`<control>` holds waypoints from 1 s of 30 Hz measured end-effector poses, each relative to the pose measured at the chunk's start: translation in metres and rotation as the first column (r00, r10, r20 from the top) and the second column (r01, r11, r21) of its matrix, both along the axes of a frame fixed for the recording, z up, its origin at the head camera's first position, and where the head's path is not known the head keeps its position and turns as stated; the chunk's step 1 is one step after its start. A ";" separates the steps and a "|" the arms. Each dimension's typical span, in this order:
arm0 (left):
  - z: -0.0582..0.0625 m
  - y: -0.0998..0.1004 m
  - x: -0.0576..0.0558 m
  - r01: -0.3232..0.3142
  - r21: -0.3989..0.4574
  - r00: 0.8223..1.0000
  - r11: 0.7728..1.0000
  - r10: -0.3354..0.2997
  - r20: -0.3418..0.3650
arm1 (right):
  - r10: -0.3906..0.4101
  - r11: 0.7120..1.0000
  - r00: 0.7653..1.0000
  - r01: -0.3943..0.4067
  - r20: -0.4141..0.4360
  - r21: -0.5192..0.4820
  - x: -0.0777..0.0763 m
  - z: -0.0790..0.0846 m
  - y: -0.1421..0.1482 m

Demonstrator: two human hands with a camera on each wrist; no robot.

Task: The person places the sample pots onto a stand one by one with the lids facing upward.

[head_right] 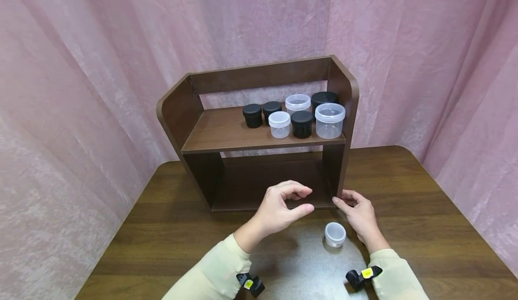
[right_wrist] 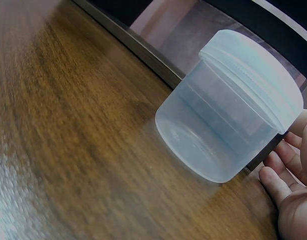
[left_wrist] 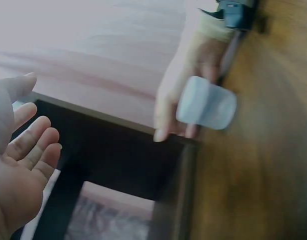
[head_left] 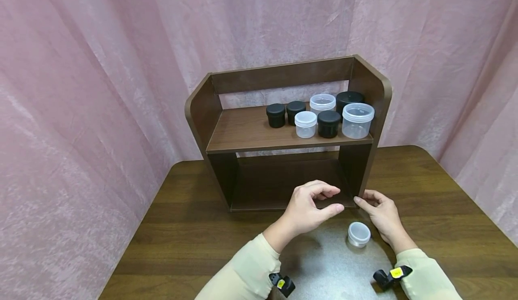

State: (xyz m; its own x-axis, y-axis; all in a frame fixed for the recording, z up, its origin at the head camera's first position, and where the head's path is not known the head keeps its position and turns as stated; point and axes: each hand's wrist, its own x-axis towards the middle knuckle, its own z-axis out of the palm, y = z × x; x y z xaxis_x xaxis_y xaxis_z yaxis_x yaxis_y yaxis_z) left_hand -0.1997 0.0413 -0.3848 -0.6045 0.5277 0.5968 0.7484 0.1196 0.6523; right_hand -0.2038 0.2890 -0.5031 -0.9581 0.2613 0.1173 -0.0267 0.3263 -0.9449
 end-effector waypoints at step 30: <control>-0.083 0.039 -0.013 0.057 -0.344 0.966 0.937 0.035 0.255 | -0.005 1.000 1.000 0.005 -0.007 0.009 0.000 0.000 -0.001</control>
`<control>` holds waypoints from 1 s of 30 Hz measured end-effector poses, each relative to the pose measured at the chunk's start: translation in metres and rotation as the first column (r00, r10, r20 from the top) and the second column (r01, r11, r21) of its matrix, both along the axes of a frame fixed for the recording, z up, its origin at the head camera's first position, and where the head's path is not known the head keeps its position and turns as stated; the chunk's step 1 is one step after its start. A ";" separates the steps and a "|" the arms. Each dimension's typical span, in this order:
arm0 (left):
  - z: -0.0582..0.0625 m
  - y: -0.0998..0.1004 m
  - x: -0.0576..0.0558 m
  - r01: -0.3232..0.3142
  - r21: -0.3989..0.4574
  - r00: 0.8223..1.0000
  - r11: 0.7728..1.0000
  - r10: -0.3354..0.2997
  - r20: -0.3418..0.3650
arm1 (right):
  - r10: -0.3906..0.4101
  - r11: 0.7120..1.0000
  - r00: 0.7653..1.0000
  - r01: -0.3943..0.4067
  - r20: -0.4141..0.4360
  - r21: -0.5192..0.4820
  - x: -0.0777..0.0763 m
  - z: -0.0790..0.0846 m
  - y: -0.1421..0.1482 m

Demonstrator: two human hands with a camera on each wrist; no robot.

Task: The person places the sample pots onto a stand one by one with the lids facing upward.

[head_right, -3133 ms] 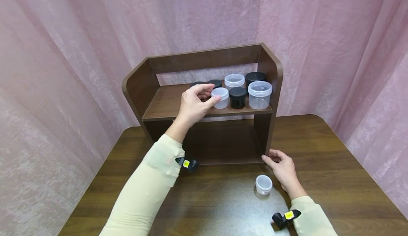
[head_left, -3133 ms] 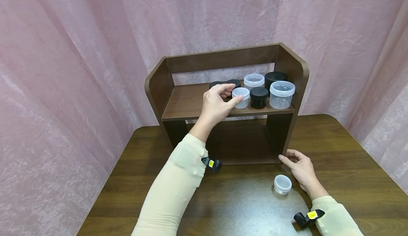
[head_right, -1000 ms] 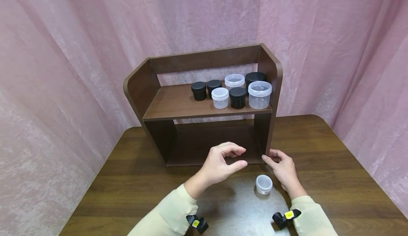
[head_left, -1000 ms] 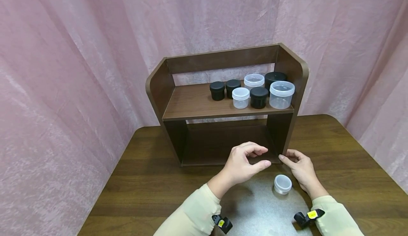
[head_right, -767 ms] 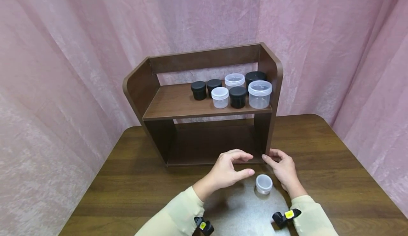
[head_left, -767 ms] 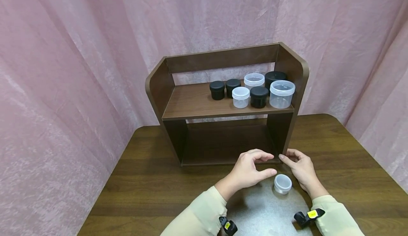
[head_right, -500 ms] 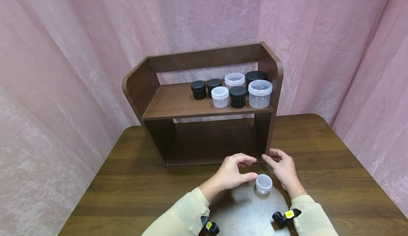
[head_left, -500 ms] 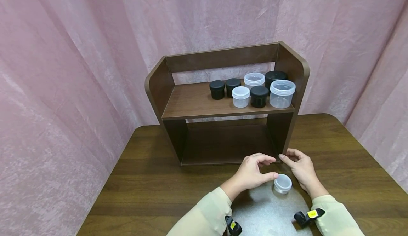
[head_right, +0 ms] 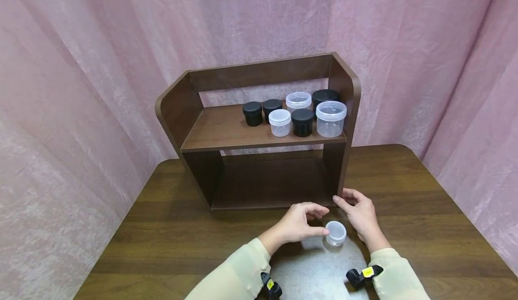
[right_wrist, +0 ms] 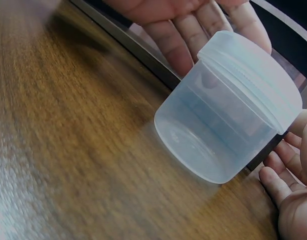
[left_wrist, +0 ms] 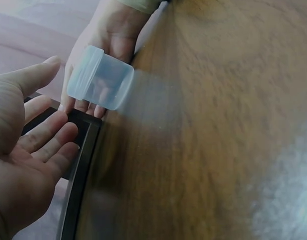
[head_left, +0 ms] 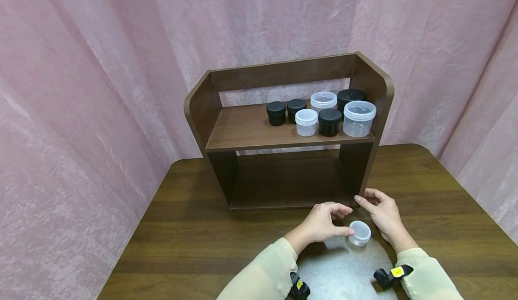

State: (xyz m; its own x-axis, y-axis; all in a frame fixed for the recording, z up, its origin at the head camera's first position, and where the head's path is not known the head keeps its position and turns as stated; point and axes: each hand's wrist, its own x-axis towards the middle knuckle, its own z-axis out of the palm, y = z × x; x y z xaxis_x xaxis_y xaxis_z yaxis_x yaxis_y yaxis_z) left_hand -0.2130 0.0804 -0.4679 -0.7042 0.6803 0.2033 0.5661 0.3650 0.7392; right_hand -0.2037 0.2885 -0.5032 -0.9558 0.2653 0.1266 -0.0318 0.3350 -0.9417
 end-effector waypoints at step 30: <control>-0.010 0.009 0.005 0.059 0.027 0.996 0.998 -0.061 0.071 | 0.001 1.000 1.000 -0.001 0.010 0.011 0.000 0.001 0.001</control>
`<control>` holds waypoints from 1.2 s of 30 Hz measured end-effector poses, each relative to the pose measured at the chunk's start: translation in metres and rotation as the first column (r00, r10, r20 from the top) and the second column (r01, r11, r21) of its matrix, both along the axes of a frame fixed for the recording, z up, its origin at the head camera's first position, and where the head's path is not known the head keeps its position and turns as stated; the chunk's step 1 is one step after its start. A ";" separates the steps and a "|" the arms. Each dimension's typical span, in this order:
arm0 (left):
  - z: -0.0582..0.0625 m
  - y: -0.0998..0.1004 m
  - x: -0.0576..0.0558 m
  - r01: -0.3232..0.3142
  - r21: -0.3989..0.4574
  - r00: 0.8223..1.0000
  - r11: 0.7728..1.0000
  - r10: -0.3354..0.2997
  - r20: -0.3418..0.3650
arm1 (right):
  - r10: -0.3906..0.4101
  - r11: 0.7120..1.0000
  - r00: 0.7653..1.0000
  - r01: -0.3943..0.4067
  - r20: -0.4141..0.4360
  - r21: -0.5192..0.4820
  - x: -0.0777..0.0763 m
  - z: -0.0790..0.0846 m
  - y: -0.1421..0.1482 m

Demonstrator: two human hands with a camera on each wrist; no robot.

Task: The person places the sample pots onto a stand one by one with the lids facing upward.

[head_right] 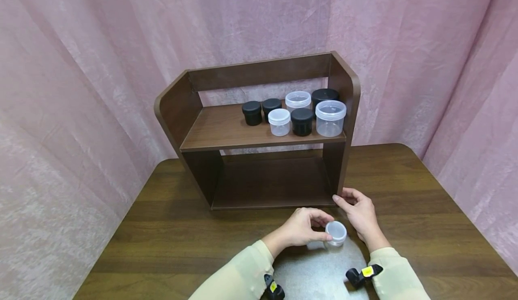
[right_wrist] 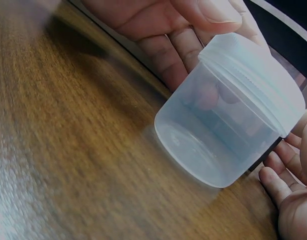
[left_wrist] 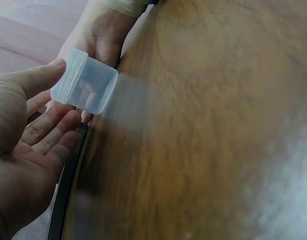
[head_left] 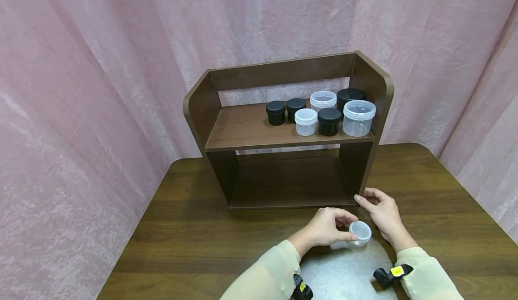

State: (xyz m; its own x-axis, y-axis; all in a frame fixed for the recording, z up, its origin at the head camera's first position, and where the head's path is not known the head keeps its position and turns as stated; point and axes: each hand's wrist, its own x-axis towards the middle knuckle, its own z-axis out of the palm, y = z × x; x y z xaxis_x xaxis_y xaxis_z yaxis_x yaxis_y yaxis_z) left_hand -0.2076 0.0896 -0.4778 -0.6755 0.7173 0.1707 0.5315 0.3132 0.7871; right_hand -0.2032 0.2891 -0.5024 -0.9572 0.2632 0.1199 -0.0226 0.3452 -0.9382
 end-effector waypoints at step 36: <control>-0.003 -0.004 0.003 -0.052 0.068 0.997 0.996 0.049 0.053 | 0.008 1.000 1.000 -0.008 0.017 -0.004 0.000 0.001 0.001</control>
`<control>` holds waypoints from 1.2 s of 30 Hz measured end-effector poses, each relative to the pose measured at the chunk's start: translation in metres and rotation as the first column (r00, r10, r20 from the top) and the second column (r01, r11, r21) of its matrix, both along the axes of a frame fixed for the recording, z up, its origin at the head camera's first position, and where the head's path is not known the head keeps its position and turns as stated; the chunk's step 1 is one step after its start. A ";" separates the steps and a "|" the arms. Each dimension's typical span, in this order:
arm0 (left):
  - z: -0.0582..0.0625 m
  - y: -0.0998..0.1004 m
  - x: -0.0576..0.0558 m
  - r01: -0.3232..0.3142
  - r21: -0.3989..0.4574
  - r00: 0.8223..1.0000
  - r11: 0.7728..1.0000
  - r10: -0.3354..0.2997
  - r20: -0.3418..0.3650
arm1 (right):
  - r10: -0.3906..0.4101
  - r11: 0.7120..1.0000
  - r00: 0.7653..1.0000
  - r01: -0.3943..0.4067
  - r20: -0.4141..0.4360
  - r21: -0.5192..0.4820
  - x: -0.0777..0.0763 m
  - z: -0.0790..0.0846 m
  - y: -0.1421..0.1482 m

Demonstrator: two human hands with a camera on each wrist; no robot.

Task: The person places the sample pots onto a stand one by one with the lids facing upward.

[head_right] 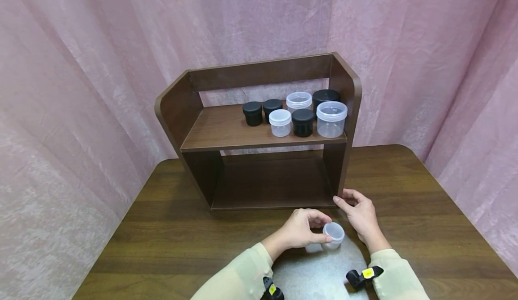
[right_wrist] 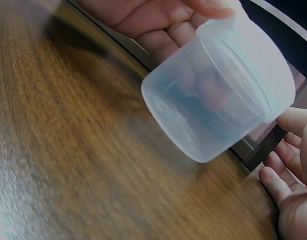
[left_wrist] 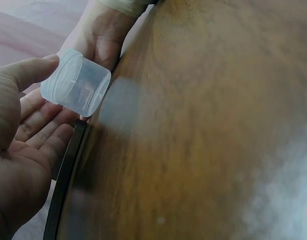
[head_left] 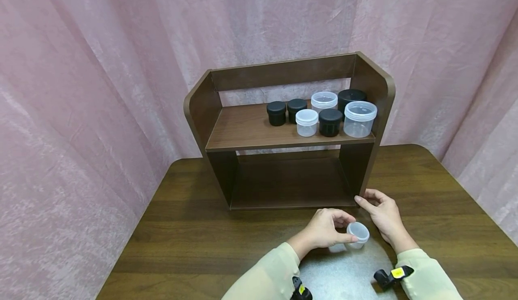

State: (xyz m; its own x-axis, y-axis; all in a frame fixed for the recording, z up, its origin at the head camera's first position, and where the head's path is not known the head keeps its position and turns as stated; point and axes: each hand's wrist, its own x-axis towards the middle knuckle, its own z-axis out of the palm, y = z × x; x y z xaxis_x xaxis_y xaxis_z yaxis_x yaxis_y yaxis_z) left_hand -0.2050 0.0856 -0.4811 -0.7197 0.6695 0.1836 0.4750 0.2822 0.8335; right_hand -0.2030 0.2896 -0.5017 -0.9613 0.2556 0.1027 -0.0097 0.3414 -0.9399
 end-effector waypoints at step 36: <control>0.024 -0.023 -0.004 -0.004 0.121 0.994 0.993 0.017 -0.104 | -0.002 1.000 1.000 0.002 -0.017 -0.009 0.001 0.002 -0.001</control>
State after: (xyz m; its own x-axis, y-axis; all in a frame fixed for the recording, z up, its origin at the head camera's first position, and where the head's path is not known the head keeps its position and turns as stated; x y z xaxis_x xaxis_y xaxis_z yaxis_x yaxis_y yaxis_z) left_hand -0.2090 0.0630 -0.4575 -0.6993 0.6302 0.3374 0.5592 0.1883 0.8073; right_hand -0.2020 0.2883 -0.5002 -0.9590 0.2582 0.1169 -0.0253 0.3329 -0.9426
